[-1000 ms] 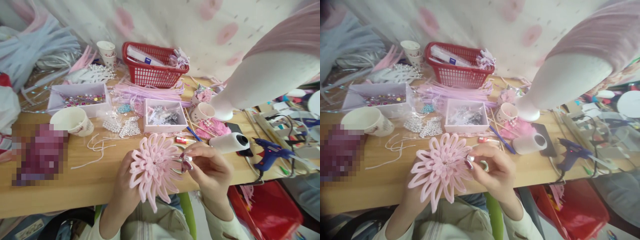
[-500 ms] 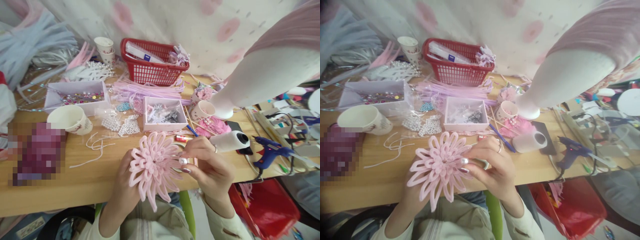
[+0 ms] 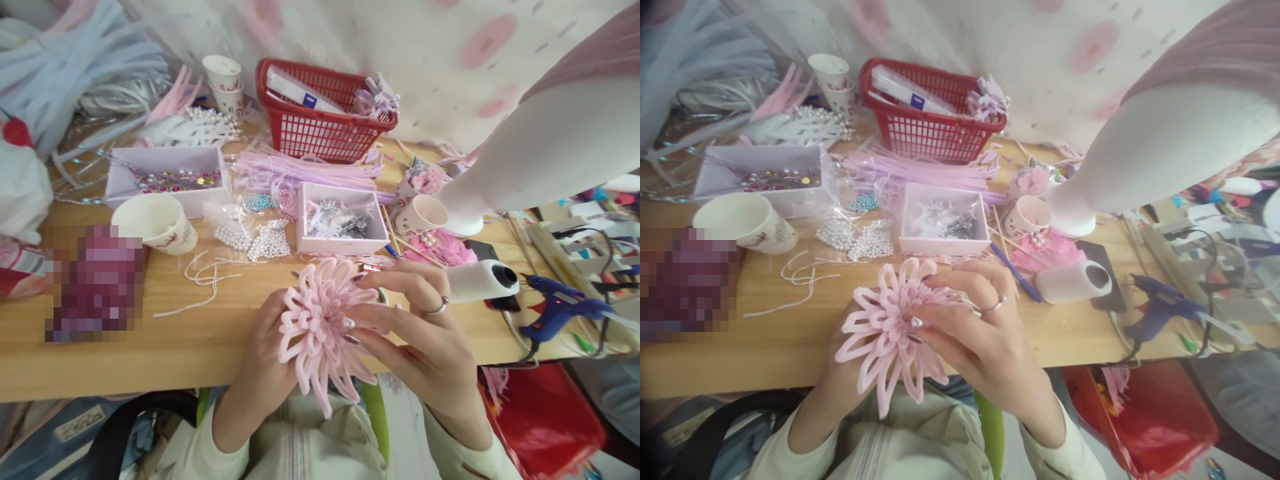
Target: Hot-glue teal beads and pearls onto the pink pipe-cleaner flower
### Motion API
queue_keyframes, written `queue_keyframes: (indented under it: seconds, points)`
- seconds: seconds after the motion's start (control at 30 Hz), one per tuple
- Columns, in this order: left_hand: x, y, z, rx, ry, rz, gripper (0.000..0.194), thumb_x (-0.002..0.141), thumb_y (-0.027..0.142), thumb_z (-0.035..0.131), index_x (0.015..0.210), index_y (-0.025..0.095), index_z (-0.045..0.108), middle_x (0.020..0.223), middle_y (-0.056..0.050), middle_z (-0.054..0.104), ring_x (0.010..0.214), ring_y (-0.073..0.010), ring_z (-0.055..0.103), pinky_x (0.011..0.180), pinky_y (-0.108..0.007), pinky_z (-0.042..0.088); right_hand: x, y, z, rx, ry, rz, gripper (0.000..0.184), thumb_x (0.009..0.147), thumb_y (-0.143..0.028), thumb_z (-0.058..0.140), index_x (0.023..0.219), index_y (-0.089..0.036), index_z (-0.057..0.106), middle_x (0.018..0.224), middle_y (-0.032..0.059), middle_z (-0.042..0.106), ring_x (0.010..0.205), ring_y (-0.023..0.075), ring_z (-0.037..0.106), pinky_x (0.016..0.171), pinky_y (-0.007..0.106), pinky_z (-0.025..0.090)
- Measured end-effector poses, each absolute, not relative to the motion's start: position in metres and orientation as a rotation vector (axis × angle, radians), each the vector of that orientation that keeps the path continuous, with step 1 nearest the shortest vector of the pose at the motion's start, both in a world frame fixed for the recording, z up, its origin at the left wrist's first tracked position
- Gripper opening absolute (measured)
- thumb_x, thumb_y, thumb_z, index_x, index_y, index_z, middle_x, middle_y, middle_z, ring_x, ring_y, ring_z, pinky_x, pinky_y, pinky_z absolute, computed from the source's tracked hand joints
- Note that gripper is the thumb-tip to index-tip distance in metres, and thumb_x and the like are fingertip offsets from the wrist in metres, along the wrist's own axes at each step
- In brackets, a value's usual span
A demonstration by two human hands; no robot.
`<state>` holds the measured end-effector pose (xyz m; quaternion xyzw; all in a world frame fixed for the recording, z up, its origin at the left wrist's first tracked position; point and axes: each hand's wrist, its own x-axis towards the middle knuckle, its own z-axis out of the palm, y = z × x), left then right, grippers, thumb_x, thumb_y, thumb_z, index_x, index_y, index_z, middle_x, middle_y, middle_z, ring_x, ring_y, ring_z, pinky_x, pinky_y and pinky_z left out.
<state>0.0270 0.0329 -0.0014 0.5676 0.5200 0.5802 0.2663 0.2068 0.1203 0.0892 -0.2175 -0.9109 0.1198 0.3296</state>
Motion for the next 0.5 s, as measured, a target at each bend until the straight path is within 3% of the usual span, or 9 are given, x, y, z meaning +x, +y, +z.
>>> queue_keyframes:
  seconds: [0.17, 0.5]
  points:
    - [0.0258, 0.0364, 0.0056, 1.624, 1.377, 1.647, 0.022, 0.094, 0.006, 0.055, 0.098, 0.026, 0.06, 0.099, -0.005, 0.066, 0.096, -0.0211, 0.069, 0.082, -0.034, 0.063, 0.2024, 0.1228, 0.0913, -0.553, -2.441, 0.33, 0.013, 0.098, -0.015, 0.071, 0.11, -0.02, 0.073, 0.125, 0.0085, 0.065, 0.125, 0.0267, 0.049, 0.11, 0.046, 0.04]
    - [0.0252, 0.0331, 0.0042, 1.631, 1.37, 1.609, 0.021, 0.096, 0.008, 0.053, 0.094, 0.025, 0.064, 0.105, -0.007, 0.068, 0.102, -0.0218, 0.068, 0.09, -0.038, 0.063, 0.1968, 0.1244, 0.0961, -0.552, -2.507, 0.259, 0.013, 0.098, -0.021, 0.071, 0.111, -0.02, 0.075, 0.129, 0.0092, 0.066, 0.128, 0.0286, 0.046, 0.113, 0.047, 0.038]
